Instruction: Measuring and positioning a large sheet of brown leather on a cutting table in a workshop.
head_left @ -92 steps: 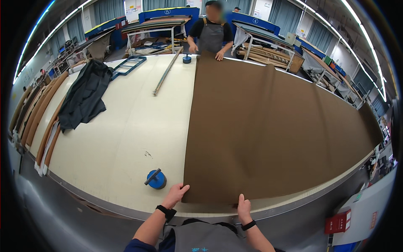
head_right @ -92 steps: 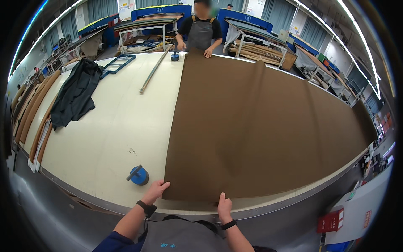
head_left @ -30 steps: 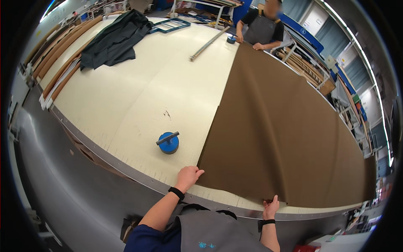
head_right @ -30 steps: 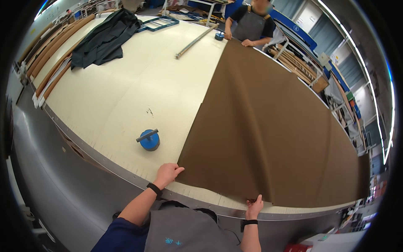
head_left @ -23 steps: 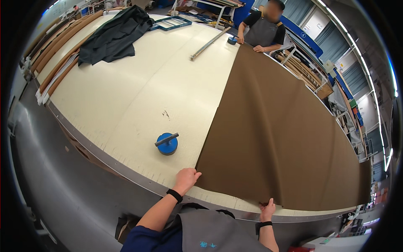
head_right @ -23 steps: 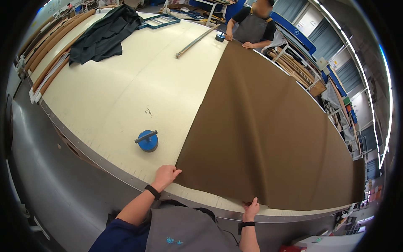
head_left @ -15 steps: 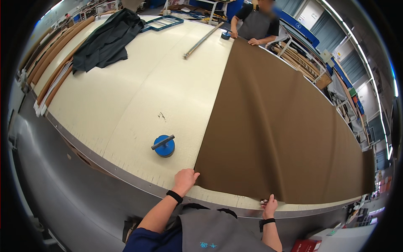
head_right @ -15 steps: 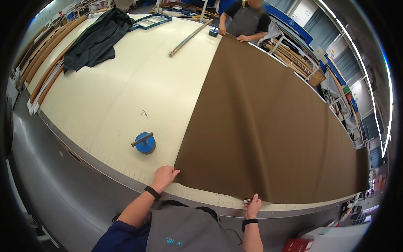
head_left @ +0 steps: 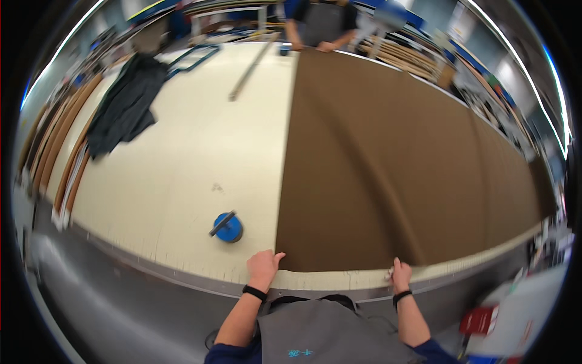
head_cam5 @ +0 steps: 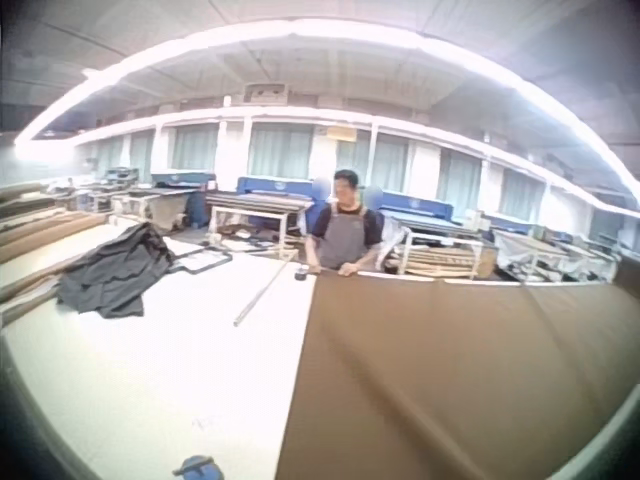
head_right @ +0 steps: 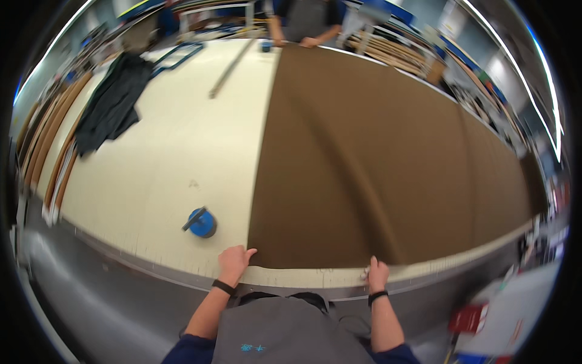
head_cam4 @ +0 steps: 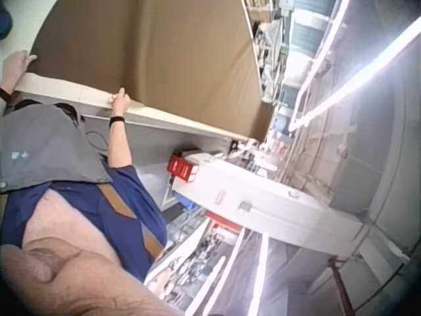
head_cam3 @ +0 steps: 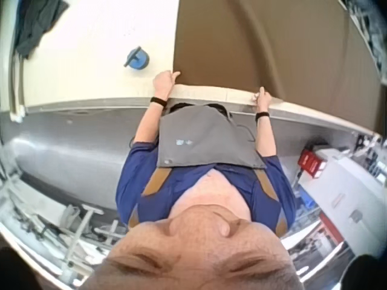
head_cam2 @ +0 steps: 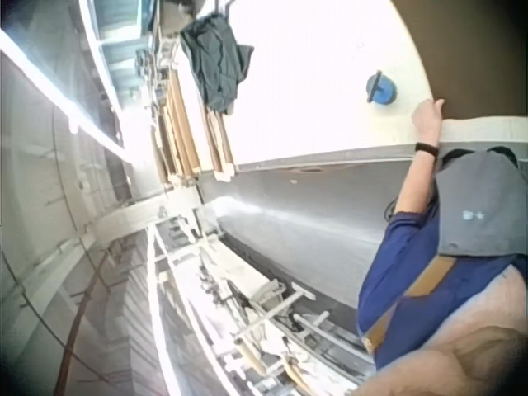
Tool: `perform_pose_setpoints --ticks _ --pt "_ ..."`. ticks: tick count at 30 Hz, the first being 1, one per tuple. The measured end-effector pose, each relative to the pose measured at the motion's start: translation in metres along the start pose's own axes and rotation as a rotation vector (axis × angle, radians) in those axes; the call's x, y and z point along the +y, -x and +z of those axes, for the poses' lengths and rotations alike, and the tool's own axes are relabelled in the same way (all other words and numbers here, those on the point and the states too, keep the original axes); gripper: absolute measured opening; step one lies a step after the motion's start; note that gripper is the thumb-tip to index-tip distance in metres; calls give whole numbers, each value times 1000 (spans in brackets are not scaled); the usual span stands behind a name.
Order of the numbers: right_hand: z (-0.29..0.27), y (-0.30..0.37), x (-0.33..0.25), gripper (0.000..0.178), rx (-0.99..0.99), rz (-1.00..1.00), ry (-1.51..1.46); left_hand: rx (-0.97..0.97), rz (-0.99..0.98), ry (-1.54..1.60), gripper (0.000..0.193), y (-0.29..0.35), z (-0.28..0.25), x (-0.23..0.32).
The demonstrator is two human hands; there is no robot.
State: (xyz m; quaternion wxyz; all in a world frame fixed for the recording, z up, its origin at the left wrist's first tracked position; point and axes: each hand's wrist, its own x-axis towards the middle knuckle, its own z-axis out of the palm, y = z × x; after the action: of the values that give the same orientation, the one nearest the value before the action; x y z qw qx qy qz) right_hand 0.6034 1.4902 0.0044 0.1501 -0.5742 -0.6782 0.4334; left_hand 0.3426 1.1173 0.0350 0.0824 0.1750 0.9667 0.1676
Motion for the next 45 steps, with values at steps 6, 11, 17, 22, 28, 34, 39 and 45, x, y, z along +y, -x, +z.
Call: perform_pose_setpoints --ticks 6,11,17,22,28,34,39,45 --pt "13 4 -18 52 -9 -51 308 113 58 43 36 10 -24 -20" --pt "-3 17 -36 50 24 87 116 669 357 -297 33 -27 -102 -7" --pt "1 20 -58 47 23 106 165 214 80 -57 31 -65 -105 -106" --pt "-2 16 -34 49 108 13 131 146 100 305 29 -68 -114 -81" --pt "6 23 -29 45 60 117 86 140 231 236 27 -70 -98 -87" --pt "17 25 -35 46 143 0 265 34 275 583 19 -78 -100 -20" --pt "19 16 -35 45 28 58 176 -51 391 419 23 -76 -81 37" --pt "7 25 -32 46 197 -29 228 -144 391 326 32 -72 -53 66"
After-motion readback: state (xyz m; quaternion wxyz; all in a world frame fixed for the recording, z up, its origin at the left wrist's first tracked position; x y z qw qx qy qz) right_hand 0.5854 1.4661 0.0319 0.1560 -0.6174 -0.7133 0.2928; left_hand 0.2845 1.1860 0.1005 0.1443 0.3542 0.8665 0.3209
